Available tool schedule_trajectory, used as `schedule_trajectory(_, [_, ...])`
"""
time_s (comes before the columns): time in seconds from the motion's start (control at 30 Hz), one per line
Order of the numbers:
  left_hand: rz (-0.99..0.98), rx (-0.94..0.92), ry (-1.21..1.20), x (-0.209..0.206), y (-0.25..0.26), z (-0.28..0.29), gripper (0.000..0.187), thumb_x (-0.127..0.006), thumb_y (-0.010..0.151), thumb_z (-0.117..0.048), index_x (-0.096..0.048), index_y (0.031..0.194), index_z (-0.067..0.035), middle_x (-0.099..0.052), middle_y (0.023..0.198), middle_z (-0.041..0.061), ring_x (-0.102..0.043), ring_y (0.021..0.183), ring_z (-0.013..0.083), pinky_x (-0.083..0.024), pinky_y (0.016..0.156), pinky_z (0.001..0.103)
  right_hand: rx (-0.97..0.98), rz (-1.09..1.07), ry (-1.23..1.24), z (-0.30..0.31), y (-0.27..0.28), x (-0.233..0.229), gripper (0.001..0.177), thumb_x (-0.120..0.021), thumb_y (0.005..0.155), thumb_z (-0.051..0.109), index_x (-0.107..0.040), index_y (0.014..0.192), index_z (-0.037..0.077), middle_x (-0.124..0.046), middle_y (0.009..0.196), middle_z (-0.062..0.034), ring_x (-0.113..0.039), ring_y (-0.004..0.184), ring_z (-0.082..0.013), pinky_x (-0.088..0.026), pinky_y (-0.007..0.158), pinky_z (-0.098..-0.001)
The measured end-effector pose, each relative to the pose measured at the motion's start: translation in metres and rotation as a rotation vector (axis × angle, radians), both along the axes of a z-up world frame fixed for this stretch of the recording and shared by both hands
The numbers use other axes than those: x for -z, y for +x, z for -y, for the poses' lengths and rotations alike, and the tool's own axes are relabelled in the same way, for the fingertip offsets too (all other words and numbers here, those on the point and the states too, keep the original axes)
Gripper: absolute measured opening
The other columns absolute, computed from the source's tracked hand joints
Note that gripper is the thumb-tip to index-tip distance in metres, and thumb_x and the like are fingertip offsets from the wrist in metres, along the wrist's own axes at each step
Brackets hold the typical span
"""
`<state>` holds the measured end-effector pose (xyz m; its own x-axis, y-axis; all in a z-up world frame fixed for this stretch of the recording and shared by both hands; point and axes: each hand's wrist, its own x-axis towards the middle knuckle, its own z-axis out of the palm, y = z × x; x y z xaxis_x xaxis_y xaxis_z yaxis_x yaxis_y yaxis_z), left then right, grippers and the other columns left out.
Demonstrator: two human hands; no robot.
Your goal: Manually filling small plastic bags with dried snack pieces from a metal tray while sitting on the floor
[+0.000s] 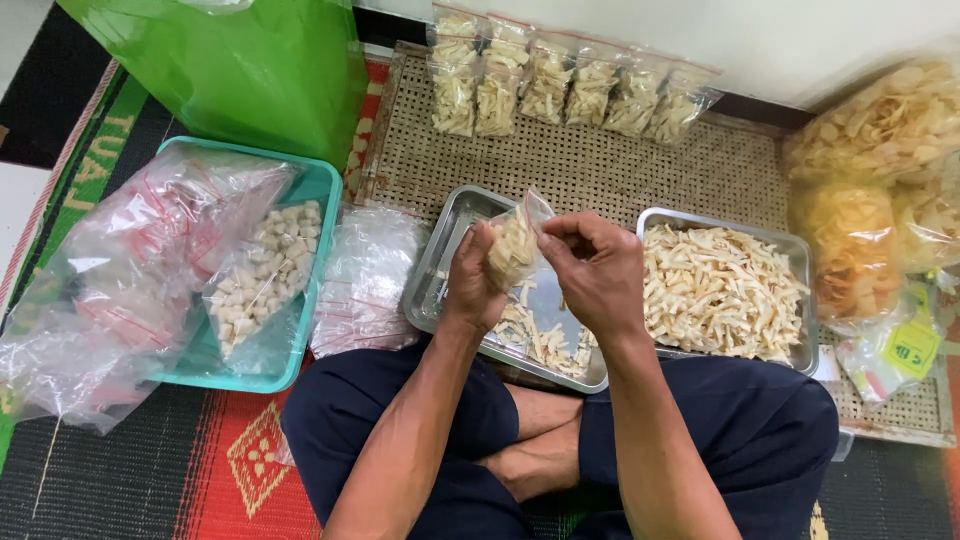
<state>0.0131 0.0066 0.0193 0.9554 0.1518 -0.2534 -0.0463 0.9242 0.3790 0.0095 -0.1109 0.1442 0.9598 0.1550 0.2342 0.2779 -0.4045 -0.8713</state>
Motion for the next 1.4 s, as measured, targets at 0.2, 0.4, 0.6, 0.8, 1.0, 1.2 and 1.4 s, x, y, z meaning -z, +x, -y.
schedule_trajectory(0.2, [0.046, 0.035, 0.005, 0.006, -0.003, -0.004, 0.025, -0.071, 0.095, -0.013, -0.064, 0.118, -0.007, -0.074, 0.110, 0.021, -0.074, 0.100, 0.0357, -0.063, 0.087, 0.048, 0.037, 0.208, -0.143, -0.001, 0.000, -0.005, 0.004, -0.081, 0.093, 0.006, -0.078, 0.092, 0.003, -0.072, 0.081, -0.0142, -0.070, 0.069, -0.0211, -0.057, 0.057, -0.0290])
schedule_trajectory(0.4, [-0.107, -0.078, 0.025, -0.009, -0.003, -0.004, 0.022, -0.075, 0.094, -0.031, -0.063, 0.101, -0.014, -0.076, 0.105, 0.018, -0.076, 0.095, 0.0314, -0.063, 0.084, 0.047, -0.010, 0.271, -0.260, -0.002, -0.001, -0.005, 0.006, -0.083, 0.086, 0.002, -0.077, 0.085, 0.000, -0.070, 0.080, -0.0166, -0.069, 0.064, -0.0281, -0.055, 0.049, -0.0360])
schedule_trajectory(0.6, [-0.233, 0.392, 0.019, -0.010, -0.005, -0.008, 0.081, -0.054, 0.085, -0.082, -0.061, 0.127, -0.013, -0.069, 0.125, 0.015, -0.068, 0.109, 0.0334, -0.051, 0.095, 0.066, -0.178, 0.220, -0.326, -0.004, -0.008, -0.004, 0.008, -0.078, 0.089, 0.002, -0.077, 0.082, 0.000, -0.071, 0.086, -0.0170, -0.071, 0.067, -0.0313, -0.059, 0.056, -0.0388])
schedule_trajectory(0.8, [-0.334, 0.336, -0.127, -0.023, -0.003, -0.017, 0.074, -0.072, 0.082, -0.066, -0.050, 0.124, -0.008, -0.061, 0.121, 0.022, -0.069, 0.094, 0.0348, -0.049, 0.086, 0.077, -0.148, 0.193, -0.333, 0.003, -0.009, -0.001, 0.032, -0.069, 0.103, 0.022, -0.078, 0.078, 0.004, -0.073, 0.088, -0.0137, -0.069, 0.062, -0.0325, -0.056, 0.057, -0.0426])
schedule_trajectory(1.0, [-0.424, 0.329, -0.171, 0.040, 0.014, -0.016, 0.041, -0.080, 0.083, -0.034, -0.058, 0.103, -0.005, -0.068, 0.099, 0.020, -0.074, 0.075, 0.0334, -0.064, 0.058, 0.047, -0.152, 0.169, -0.391, 0.005, -0.015, -0.006, 0.028, -0.070, 0.102, 0.020, -0.080, 0.080, 0.005, -0.074, 0.089, -0.0123, -0.073, 0.066, -0.0316, -0.059, 0.057, -0.0408])
schedule_trajectory(1.2, [-0.532, 0.115, -0.152, 0.048, 0.018, -0.028, 0.053, -0.083, 0.078, -0.034, -0.060, 0.114, -0.002, -0.067, 0.108, 0.018, -0.071, 0.098, 0.0361, -0.057, 0.084, 0.064, 0.030, 0.169, -0.187, 0.030, -0.005, 0.066, 0.016, -0.073, 0.103, 0.018, -0.077, 0.096, 0.004, -0.071, 0.094, -0.0115, -0.073, 0.082, -0.0282, -0.061, 0.069, -0.0351])
schedule_trajectory(1.4, [-0.468, 0.103, -0.091, 0.061, 0.020, -0.028, 0.051, -0.083, 0.081, -0.039, -0.059, 0.110, -0.004, -0.067, 0.104, 0.016, -0.072, 0.097, 0.0361, -0.060, 0.080, 0.063, -0.070, -0.290, -0.689, 0.038, 0.005, 0.206, 0.039, -0.082, 0.080, 0.022, -0.075, 0.118, 0.016, -0.068, 0.116, -0.0122, -0.069, 0.108, -0.0430, -0.059, 0.089, -0.0565])
